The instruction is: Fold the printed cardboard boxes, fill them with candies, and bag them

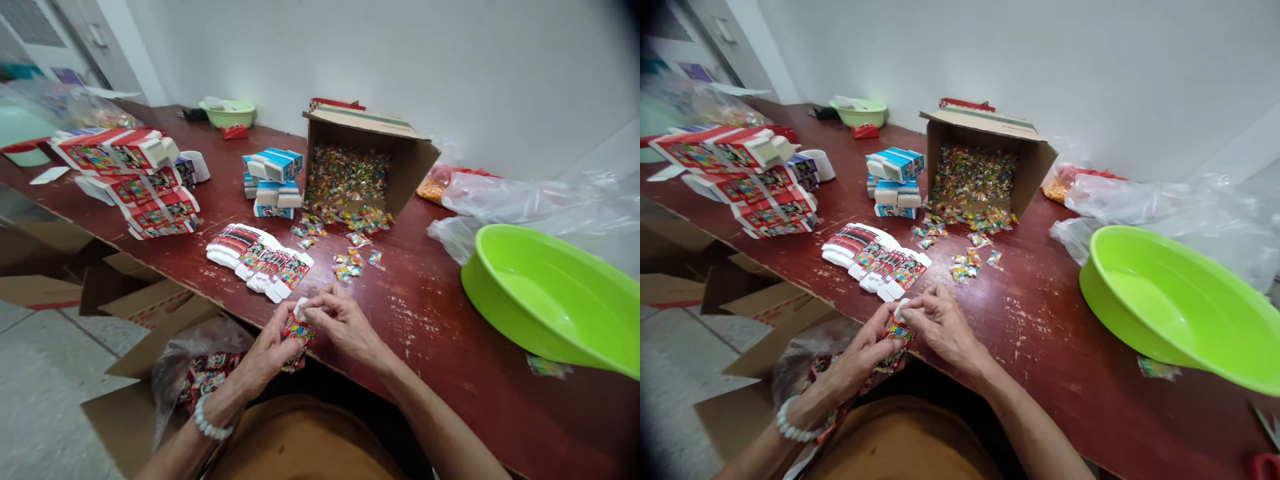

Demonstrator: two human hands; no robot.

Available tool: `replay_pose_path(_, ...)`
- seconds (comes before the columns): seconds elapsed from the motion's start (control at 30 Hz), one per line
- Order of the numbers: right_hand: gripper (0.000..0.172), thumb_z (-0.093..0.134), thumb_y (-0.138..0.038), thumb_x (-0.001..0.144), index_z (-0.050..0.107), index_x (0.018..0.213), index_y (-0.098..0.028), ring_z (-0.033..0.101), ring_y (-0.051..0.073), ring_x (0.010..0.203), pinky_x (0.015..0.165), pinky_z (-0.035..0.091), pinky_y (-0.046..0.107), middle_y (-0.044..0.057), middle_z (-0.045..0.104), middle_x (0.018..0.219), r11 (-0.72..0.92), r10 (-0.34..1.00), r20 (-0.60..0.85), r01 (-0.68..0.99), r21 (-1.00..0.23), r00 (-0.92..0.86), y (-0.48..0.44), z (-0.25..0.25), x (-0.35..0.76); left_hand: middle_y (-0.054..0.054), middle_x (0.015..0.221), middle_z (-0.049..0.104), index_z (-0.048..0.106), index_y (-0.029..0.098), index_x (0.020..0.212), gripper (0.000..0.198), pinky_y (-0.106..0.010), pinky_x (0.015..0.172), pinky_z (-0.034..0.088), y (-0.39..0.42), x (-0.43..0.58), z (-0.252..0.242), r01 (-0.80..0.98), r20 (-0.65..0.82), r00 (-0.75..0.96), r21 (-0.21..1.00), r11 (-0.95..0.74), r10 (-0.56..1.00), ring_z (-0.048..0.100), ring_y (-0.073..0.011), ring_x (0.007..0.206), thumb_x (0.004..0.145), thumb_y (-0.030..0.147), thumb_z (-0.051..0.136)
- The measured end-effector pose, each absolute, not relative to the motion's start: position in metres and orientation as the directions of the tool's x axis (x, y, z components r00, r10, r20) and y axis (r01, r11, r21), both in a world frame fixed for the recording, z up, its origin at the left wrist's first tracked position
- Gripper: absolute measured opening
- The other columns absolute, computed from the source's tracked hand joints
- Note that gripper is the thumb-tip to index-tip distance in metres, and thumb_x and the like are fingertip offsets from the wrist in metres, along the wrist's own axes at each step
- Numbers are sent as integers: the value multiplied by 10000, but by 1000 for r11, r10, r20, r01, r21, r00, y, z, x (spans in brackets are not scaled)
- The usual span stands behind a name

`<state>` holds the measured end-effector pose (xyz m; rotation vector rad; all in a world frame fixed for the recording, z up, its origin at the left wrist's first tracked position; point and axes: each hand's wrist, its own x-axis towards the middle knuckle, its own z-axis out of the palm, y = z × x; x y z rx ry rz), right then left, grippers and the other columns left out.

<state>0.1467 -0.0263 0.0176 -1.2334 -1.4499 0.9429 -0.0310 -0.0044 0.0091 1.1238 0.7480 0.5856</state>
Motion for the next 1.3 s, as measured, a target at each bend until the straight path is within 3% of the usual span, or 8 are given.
replay_pose_path(0.17,325,636,-477,864,665,1110,-268,544,174,846,734,429,287,24,612,999,12,998,9,-48,-999,58,-27,16,149,-35,792,635,605,182,1099,444,-262,504,515,-10,-24,14,-242,-278,507,863,444,816,575,-156,601,807,514,639)
replay_pose_path(0.27,384,700,-447,803,631,1120,-242,533,161,770,688,421,274,10,598,901,-47,998,-42,-138,-989,-40,-28,14,145,-37,762,649,641,167,1021,423,-278,493,535,-12,-24,13,-259,-337,467,832,491,817,590,-166,588,766,501,689)
replay_pose_path(0.5,257,615,-297,869,637,1118,-235,528,162,818,750,439,298,32,583,1006,140,989,143,103,-985,28,-36,13,129,-9,658,630,618,166,1016,381,-218,415,468,-15,-22,8,-252,-285,488,859,446,825,543,-123,475,753,429,702)
replay_pose_path(0.7,359,704,-420,818,639,1116,-230,575,151,778,673,469,258,24,636,956,12,999,4,-236,-972,35,-38,9,126,8,707,637,584,184,1008,429,-267,440,523,-17,-15,14,-377,-339,412,782,497,846,579,-145,517,681,400,758)
replay_pose_path(1.0,352,889,-275,574,684,848,-189,551,104,546,477,426,202,-14,655,749,-247,969,-209,-523,-816,-132,-27,5,124,-44,770,672,583,151,1123,473,-247,478,521,-24,-14,13,-362,-303,494,781,509,815,613,-155,566,741,399,709)
replay_pose_path(1.07,264,860,-318,633,689,790,-191,553,113,551,491,437,217,-13,647,723,-164,986,-157,-471,-867,-54,-27,-1,120,-39,760,666,590,154,1117,432,-242,462,519,-23,-15,10,-380,-296,490,774,506,820,609,-153,560,767,385,693)
replay_pose_path(1.17,136,735,-350,806,737,827,-215,614,159,723,673,497,275,20,670,803,168,979,149,-137,-976,138,-32,-5,118,-22,750,658,603,162,1026,300,-258,453,536,-18,-17,6,-447,-316,484,713,541,816,612,-153,543,794,335,680)
replay_pose_path(1.3,176,589,-303,929,751,955,-241,638,190,913,818,494,311,56,706,942,407,909,416,167,-898,22,-40,1,122,-11,722,651,598,176,987,267,-297,424,549,-13,-20,3,-465,-369,571,590,660,733,620,-169,488,819,368,676)
